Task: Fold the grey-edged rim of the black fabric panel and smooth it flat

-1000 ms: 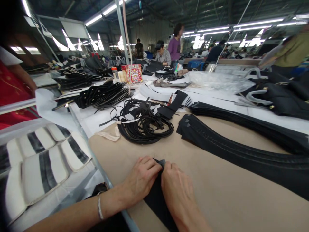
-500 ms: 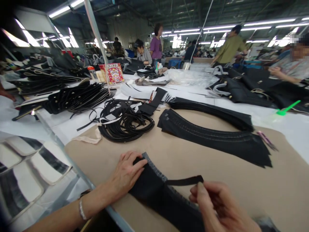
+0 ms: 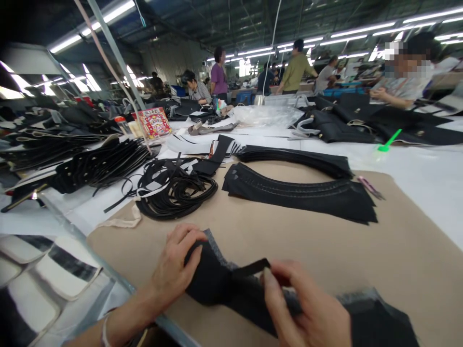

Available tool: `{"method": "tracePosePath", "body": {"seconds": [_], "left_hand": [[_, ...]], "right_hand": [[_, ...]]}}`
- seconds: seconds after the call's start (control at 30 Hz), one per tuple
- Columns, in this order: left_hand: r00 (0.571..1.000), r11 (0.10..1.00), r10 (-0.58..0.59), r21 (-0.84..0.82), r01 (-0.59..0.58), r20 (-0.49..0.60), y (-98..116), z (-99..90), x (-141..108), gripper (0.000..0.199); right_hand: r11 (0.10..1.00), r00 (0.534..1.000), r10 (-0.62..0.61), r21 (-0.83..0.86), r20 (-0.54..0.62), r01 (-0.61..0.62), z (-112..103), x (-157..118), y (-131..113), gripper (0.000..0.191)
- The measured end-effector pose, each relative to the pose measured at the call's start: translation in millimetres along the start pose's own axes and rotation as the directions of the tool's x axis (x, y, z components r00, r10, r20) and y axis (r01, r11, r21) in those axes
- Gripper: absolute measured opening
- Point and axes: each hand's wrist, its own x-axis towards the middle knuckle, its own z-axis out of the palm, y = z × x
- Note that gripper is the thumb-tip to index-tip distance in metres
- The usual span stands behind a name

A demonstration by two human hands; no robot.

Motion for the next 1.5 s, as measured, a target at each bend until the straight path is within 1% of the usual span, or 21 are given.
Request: {"method": "tracePosePath", "body": {"seconds": [0.07,0.13,0.17,0.27,0.37,0.43,0.57,0.63,0.7,0.8,0.93,1.07,1.13,1.17,1.2,1.23,1.3,1.33,1.37,1.43,1.5], "left_hand": [[0.991,0.982,-0.034,-0.178,0.058,0.132,20,-2.5,0,0.025],[0.957,0.939,-0.114,-0.287,0.192,0.268,34,-0.1,0,0.038],[0.939,0.916,-0.162,-0.307,0.257,0.303,37,3.0,1,0.036],[0.922,0.879,-0.260,-0.325,0.349,0.286,35,15.3,5,0.006],[0.918,0.835,-0.295,-0.395,0.382,0.266,25,23.9,8,0.010],[0.882,0.752,-0.336,-0.470,0.462,0.331,20,25.8,8,0.011],[0.751,0.491,-0.396,-0.569,0.659,0.529,18,25.1,4,0.026],[0.713,0.376,-0.422,-0.608,0.699,0.559,18,24.7,2,0.032],[0.697,0.308,-0.450,-0.636,0.708,0.558,19,24.9,1,0.035],[0.699,0.294,-0.475,-0.652,0.699,0.535,19,26.8,0,0.037],[0.690,0.302,-0.494,-0.640,0.707,0.529,17,30.8,-2,0.039],[0.660,0.281,-0.518,-0.621,0.732,0.544,15,34.7,-2,0.038],[0.653,0.314,-0.535,-0.591,0.743,0.537,15,35.4,-2,0.036],[0.662,0.364,-0.554,-0.569,0.738,0.504,15,35.0,-2,0.033],[0.690,0.446,-0.572,-0.538,0.715,0.443,15,34.2,-1,0.029],[0.739,0.558,-0.572,-0.491,0.669,0.356,16,32.8,-1,0.024],[0.872,0.805,-0.461,-0.335,0.490,0.167,15,28.9,1,0.010],[0.926,0.894,-0.362,-0.242,0.377,0.106,15,26.8,2,0.006],[0.960,0.948,-0.266,-0.156,0.276,0.083,14,24.7,4,0.011],[0.985,0.989,-0.143,-0.024,0.146,0.100,10,21.4,7,0.023],[0.987,0.996,-0.074,0.066,0.065,0.144,7,19.3,10,0.030]], "right_hand": [[0.988,0.994,-0.085,0.133,0.074,0.074,9,15,-25,0.021],[0.965,0.975,-0.148,0.238,0.169,0.105,19,28,-36,0.019],[0.956,0.960,-0.172,0.273,0.221,0.109,23,32,-36,0.018],[0.944,0.917,-0.233,0.301,0.322,0.134,31,34,-26,0.015],[0.957,0.900,-0.264,0.212,0.347,0.199,34,24,-6,0.014],[0.966,0.898,-0.256,0.120,0.357,0.228,33,15,6,0.015],[0.961,0.884,-0.256,0.004,0.392,0.276,31,2,19,0.017],[0.947,0.877,-0.282,-0.031,0.389,0.319,32,-2,21,0.018],[0.929,0.885,-0.316,-0.077,0.341,0.361,34,-6,23,0.018],[0.903,0.899,-0.344,-0.167,0.272,0.396,40,-10,29,0.016],[0.877,0.901,-0.343,-0.254,0.265,0.408,42,-12,37,0.016],[0.884,0.914,-0.306,-0.276,0.268,0.377,36,-12,37,0.015],[0.904,0.916,-0.279,-0.242,0.289,0.351,33,-11,35,0.019],[0.913,0.914,-0.269,-0.221,0.303,0.342,32,-10,34,0.020],[0.920,0.910,-0.267,-0.199,0.317,0.339,31,-9,33,0.021],[0.922,0.904,-0.273,-0.178,0.330,0.343,30,-8,33,0.021],[0.920,0.889,-0.297,-0.144,0.349,0.364,29,-5,33,0.020],[0.915,0.883,-0.315,-0.135,0.349,0.380,28,-4,33,0.018],[0.908,0.876,-0.336,-0.128,0.346,0.399,27,-3,33,0.018],[0.888,0.860,-0.391,-0.113,0.329,0.447,26,-2,32,0.020],[0.865,0.837,-0.446,-0.089,0.318,0.495,25,-1,31,0.027]]}}
